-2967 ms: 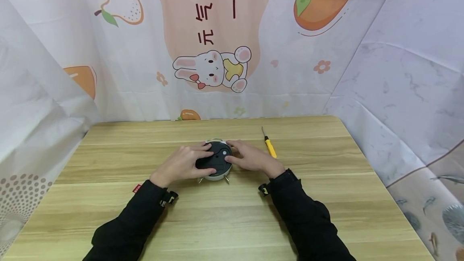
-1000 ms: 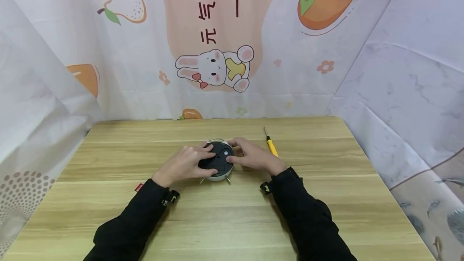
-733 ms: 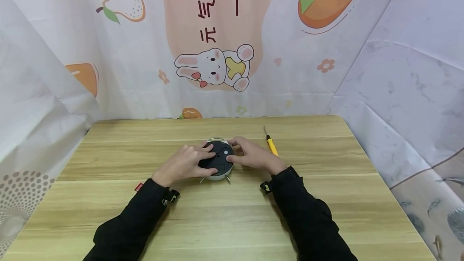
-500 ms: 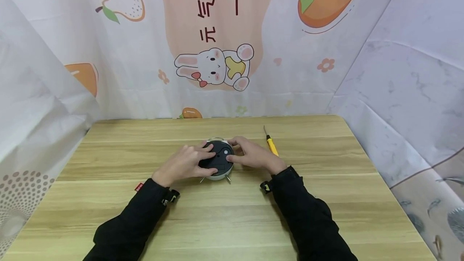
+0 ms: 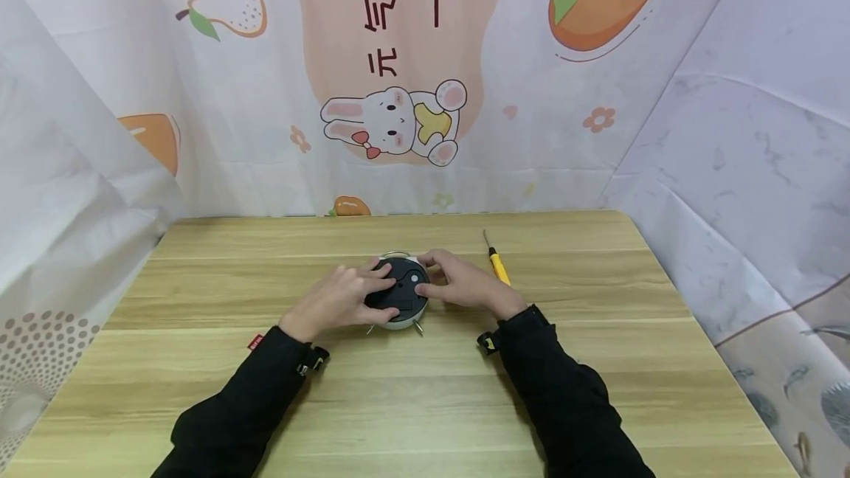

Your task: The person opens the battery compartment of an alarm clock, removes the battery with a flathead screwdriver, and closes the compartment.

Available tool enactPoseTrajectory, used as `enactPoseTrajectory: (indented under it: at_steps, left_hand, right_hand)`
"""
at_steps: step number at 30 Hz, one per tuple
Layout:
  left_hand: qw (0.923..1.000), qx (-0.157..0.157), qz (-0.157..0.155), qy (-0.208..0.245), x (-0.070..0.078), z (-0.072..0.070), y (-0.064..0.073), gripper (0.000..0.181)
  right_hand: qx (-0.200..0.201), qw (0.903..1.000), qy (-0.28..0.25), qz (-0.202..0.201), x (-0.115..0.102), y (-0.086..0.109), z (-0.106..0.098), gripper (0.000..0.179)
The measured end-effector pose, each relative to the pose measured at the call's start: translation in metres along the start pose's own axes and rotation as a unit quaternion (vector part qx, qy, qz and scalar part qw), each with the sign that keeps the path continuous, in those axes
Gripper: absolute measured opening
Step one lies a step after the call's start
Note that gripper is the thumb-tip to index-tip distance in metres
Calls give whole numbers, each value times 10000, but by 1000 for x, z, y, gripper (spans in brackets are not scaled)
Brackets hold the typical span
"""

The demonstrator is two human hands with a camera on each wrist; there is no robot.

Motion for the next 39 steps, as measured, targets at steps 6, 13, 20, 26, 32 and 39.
enactPoseTrajectory:
  at_steps: [6,13,20,26,32,39]
  left_hand:
    - [10000,48,15,-73,1,1,-4,47]
    - [9998,149,105,-83,1,0,-6,43]
    - [9994,246,35,-227,-1,1,-4,40]
    - [9995,171,-54,-247,-2,0,-2,39]
    - [9996,172,-108,-175,-2,0,-2,37]
    - [9994,301,-45,-164,-2,0,-2,35]
  right_hand:
    - [51,9999,75,133,5,4,1,56]
    - [46,9998,-5,185,4,5,0,55]
    - [-6,9999,-32,115,1,3,-1,55]
    - [-24,10000,18,95,1,1,0,56]
    - [-32,9998,3,218,0,0,0,63]
    - [-66,9998,11,197,0,0,1,63]
Point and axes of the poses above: each hand's wrist, its own y-axis away from the middle knuckle, its own z-axis out of the palm, x = y × z, the point moved 2 cm from there along -y, towards the middle knuckle, and after that the axes turned 14 degrees about -x, right-handed, at the moved point
